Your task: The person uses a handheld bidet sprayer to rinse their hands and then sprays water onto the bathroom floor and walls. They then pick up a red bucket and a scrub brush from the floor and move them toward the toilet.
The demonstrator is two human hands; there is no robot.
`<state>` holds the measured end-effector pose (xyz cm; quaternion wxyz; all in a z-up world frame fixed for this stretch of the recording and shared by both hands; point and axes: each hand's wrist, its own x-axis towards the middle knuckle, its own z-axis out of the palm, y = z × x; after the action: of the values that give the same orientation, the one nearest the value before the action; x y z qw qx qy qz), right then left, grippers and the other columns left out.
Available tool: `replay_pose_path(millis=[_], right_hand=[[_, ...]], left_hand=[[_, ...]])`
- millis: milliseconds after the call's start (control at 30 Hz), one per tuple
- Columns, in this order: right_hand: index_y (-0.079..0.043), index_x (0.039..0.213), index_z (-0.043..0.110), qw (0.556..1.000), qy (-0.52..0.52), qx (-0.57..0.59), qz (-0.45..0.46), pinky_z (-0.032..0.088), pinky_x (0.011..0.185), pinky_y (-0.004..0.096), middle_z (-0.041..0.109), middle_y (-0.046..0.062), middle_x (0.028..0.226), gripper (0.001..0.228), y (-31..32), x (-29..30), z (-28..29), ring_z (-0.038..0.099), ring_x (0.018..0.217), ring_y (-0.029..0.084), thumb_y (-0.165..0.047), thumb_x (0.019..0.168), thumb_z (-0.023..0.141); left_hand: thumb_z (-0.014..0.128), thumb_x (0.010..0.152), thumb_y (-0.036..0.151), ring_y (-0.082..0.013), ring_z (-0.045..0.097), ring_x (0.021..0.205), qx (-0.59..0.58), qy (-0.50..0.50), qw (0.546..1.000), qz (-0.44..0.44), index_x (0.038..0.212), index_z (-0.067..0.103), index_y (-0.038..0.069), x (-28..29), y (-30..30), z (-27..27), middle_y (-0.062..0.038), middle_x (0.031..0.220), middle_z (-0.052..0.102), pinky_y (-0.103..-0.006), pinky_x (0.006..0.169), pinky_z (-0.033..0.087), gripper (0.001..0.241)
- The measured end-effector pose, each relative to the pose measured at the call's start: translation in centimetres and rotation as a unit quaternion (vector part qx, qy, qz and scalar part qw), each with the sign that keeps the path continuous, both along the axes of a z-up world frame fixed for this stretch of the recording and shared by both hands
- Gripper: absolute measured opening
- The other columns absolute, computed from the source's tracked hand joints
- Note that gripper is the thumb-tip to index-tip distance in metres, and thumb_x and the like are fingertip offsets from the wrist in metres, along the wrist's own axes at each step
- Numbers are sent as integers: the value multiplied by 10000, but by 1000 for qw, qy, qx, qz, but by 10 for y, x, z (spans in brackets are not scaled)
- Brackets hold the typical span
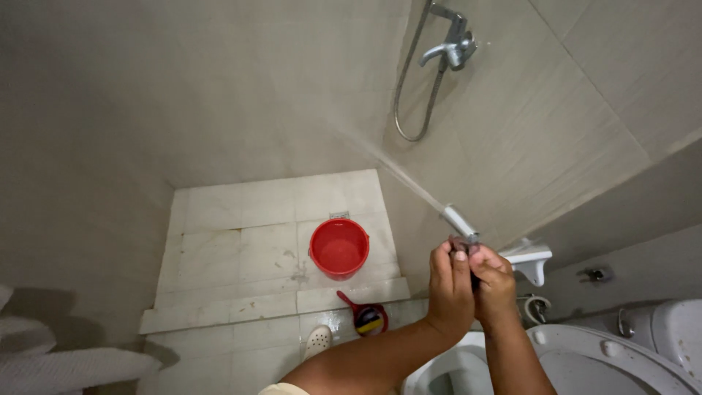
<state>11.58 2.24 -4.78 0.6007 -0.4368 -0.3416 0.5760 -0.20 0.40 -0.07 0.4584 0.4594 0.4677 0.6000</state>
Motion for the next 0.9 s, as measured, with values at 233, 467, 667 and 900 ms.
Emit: replay_pose_path(millis=[233, 467, 667, 900], right_hand=[[81, 1248, 643, 981, 121, 132, 75, 521, 964, 366, 710, 161, 1162, 619, -1, -4, 27, 675, 1033, 258, -456, 944, 684], [124, 1321, 622, 975, 128, 140, 116, 515, 935, 368, 690, 190, 1212, 652, -2, 4, 5, 651, 1042, 266, -447, 1013, 685], [88, 1238, 644, 976, 107, 115, 151, 539, 840, 342, 708, 165, 1082, 505, 4, 12, 2, 668, 928, 239, -375, 1038, 615], [24, 1029, 673, 842, -455, 274, -96, 509, 699, 248, 682, 102, 972, 284, -21, 22, -6, 639, 774, 178, -231, 1108, 575]], left_hand=[[449, 1134, 235, -347, 541, 1194, 161, 56, 985, 13, 1351, 479, -27, -17, -15, 40, -226, 1320, 512, -440, 1084, 440, 341], [464, 1108, 247, -338, 539, 1136, 142, 33, 989, 12, 1363, 469, -49, -21, -26, 44, -226, 1287, 521, -443, 1045, 441, 391], [434, 1122, 273, -389, 518, 1202, 121, 60, 991, 11, 1406, 419, -60, -9, -25, 22, -265, 1327, 492, -473, 1070, 396, 438], [414, 1129, 332, -391, 540, 1248, 136, 20, 989, -52, 1455, 439, -46, -7, -44, 54, -264, 1371, 520, -472, 1110, 412, 500]])
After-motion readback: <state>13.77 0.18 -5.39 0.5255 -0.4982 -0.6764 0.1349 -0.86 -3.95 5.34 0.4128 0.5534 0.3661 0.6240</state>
